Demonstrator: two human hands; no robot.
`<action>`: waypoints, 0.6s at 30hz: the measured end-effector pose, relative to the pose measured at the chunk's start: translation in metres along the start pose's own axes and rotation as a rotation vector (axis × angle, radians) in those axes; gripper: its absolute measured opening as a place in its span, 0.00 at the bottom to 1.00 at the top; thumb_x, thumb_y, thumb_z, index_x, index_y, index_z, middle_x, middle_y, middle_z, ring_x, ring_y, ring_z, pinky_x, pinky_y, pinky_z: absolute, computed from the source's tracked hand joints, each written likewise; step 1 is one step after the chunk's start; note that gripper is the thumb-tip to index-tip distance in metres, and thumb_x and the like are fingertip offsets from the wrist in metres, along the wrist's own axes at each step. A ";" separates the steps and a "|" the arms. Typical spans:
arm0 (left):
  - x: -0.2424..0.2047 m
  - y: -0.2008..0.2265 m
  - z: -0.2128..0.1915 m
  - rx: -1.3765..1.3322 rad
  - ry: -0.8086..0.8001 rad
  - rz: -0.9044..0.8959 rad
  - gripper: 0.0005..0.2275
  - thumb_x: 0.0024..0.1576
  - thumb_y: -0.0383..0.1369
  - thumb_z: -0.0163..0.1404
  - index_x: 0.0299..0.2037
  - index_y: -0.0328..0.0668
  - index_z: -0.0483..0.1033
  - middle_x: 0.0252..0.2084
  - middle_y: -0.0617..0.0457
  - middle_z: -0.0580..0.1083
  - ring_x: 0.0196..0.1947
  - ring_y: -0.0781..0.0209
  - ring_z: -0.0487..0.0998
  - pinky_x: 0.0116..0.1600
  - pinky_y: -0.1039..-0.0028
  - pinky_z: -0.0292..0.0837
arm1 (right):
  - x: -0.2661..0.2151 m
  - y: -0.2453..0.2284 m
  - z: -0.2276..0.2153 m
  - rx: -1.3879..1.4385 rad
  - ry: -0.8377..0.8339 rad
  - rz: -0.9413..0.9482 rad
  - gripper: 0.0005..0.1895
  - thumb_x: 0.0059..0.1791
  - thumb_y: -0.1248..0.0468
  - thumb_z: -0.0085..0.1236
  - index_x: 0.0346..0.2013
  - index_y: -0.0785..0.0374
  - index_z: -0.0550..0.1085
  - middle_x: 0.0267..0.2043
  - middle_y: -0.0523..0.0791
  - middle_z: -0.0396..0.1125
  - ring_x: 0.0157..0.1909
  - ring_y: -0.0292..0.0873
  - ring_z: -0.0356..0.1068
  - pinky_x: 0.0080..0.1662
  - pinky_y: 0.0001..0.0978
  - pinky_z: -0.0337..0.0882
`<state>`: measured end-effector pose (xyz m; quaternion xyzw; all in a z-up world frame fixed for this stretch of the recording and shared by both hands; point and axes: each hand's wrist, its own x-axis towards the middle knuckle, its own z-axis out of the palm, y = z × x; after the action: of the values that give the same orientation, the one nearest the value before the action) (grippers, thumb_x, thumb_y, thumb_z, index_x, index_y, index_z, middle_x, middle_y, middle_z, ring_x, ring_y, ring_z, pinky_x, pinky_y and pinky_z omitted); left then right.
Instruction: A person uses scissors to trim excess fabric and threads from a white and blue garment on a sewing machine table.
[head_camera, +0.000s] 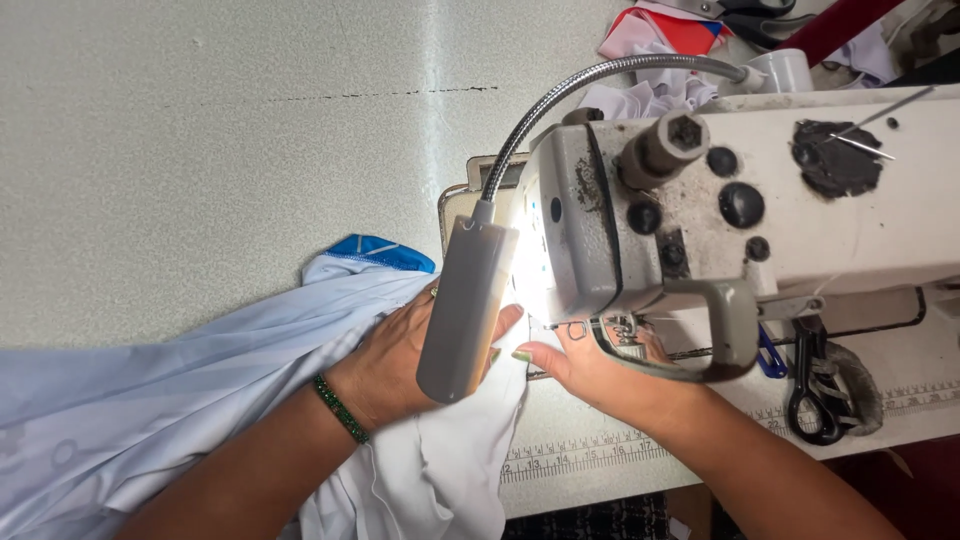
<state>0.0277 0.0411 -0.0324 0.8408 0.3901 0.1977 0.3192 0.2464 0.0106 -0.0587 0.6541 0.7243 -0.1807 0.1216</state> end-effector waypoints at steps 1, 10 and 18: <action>0.001 0.008 -0.004 -0.036 0.026 -0.091 0.09 0.58 0.38 0.45 0.29 0.48 0.60 0.28 0.52 0.63 0.28 0.51 0.67 0.29 0.58 0.61 | 0.002 0.010 0.015 -0.163 0.390 -0.250 0.42 0.47 0.32 0.31 0.58 0.64 0.62 0.61 0.53 0.58 0.64 0.56 0.54 0.62 0.48 0.54; -0.006 -0.030 -0.001 0.269 -0.042 0.237 0.22 0.54 0.48 0.46 0.56 0.49 0.68 0.59 0.41 0.67 0.64 0.47 0.61 0.70 0.54 0.40 | -0.014 -0.056 -0.095 0.395 -0.201 0.176 0.52 0.42 0.27 0.35 0.65 0.64 0.53 0.72 0.50 0.40 0.74 0.49 0.34 0.69 0.47 0.28; -0.101 0.096 0.093 1.026 -0.251 -0.101 0.33 0.50 0.54 0.40 0.59 0.36 0.62 0.62 0.32 0.60 0.64 0.35 0.56 0.62 0.39 0.46 | -0.004 -0.009 0.005 0.207 0.846 -0.906 0.13 0.46 0.65 0.53 0.43 0.69 0.72 0.45 0.52 0.66 0.48 0.53 0.66 0.57 0.42 0.65</action>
<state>0.0701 -0.1208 -0.0412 0.8862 0.4354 -0.1366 -0.0799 0.2373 0.0042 -0.0610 0.3055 0.8938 -0.0090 -0.3282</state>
